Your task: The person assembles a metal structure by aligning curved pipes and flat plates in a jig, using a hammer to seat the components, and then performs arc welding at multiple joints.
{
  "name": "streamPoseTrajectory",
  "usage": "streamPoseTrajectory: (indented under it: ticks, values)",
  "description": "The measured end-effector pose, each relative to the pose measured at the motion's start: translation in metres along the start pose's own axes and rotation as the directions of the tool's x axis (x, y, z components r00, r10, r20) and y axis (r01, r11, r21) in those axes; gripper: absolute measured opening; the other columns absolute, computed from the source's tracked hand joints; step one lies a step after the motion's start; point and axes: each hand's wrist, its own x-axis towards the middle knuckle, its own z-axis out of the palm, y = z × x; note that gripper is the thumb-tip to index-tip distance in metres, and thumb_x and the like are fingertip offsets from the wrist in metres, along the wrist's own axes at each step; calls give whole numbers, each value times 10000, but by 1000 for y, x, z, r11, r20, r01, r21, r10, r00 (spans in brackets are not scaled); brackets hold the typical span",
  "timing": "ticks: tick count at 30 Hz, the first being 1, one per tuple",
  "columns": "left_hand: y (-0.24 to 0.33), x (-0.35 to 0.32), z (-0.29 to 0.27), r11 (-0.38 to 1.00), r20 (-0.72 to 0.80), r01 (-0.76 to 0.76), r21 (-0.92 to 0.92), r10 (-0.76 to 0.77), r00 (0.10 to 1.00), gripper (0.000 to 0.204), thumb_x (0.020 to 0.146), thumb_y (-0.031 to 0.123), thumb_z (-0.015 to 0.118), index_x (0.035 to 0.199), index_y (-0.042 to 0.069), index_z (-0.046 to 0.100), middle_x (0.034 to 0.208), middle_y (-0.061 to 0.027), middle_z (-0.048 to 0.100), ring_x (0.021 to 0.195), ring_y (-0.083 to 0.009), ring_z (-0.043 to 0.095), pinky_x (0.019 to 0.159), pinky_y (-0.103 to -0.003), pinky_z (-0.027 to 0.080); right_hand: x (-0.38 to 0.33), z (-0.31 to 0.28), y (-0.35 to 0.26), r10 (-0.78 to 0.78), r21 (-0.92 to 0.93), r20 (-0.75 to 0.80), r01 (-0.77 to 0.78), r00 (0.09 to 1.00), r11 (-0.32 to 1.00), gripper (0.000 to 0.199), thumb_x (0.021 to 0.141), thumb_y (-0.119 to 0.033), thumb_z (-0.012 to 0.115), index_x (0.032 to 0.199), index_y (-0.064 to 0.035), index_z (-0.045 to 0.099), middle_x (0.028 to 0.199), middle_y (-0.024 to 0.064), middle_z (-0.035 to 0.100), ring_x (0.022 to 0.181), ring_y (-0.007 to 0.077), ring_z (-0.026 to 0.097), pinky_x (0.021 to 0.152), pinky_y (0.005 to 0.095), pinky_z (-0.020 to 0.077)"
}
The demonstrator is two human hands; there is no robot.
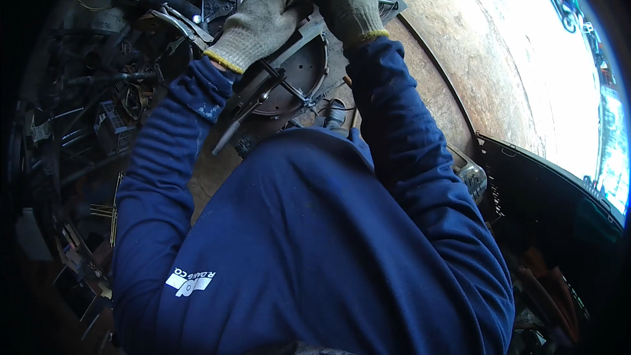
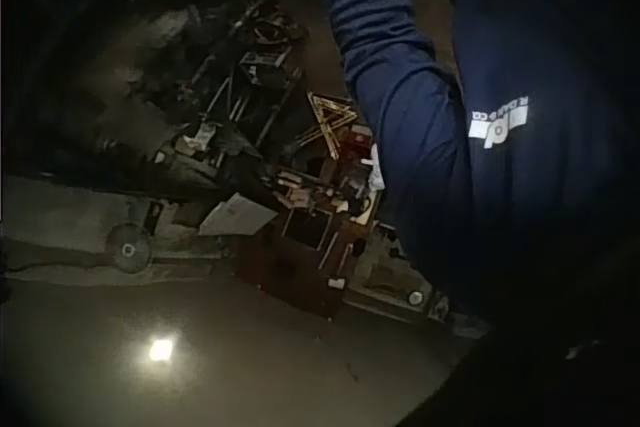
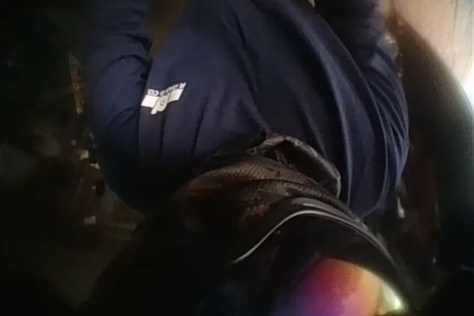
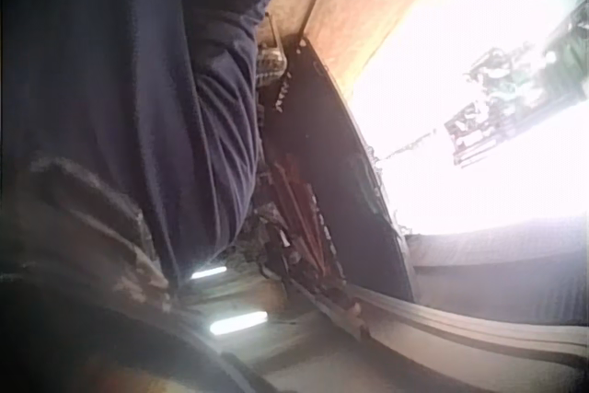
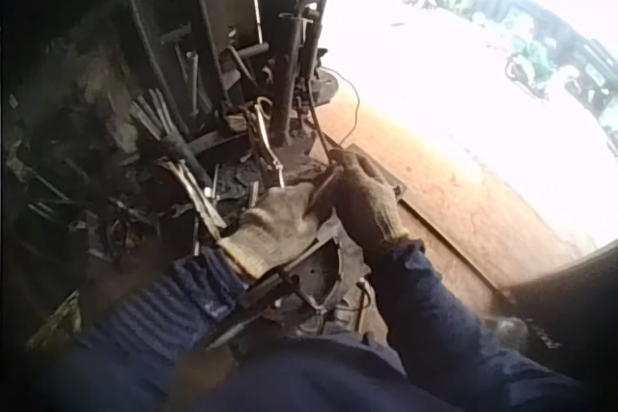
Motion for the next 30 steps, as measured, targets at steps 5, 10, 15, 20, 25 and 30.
streamPoseTrajectory:
  ticks: [5,10,15,20,25,30]
  values:
    - [-2,-2,7,999,-92,-35,-33,32,995,253,980,269,638,1169,116,707,943,-142,751,904,-360,739,799,-451,594,1,8,-9,99,65,-72,-94,993,993,410,1098,-302,532,1293,53,600,871,92,687,732,171,646,673,284,521]
    - [0,-7,5,997,-144,-82,8,82,986,227,976,252,654,1142,105,701,909,-143,747,853,-355,739,735,-446,586,2,3,-15,140,39,-16,-140,990,989,426,1094,-320,540,1306,44,604,909,82,697,778,168,660,700,286,533]
    - [-3,-7,11,992,-218,-129,3,127,968,200,962,231,674,1110,98,682,896,-163,730,822,-382,724,700,-464,567,6,-1,-13,159,34,-1,-159,987,987,425,1097,-304,529,1340,38,596,984,87,706,826,173,675,753,301,559]
    - [-6,-8,13,991,-263,-137,8,134,955,198,946,240,688,1099,114,676,889,-173,723,838,-395,721,711,-478,573,6,3,-12,140,-6,-49,-140,989,990,407,1094,-286,526,1333,32,609,1040,89,711,867,175,684,794,307,572]
    - [9,-9,3,995,-256,-78,-61,60,965,153,935,193,713,1025,84,653,861,-172,707,857,-374,724,706,-453,564,6,0,-12,162,-90,-84,-170,983,981,414,1095,-298,518,1340,23,613,1113,105,708,919,173,683,809,306,568]
    - [3,-8,0,961,-309,-141,-238,63,949,163,903,119,774,917,80,616,770,-48,654,737,-172,664,683,-343,542,0,-2,-19,163,18,9,-163,987,986,441,1094,-324,525,1359,21,599,1221,133,688,1040,209,687,866,329,564]
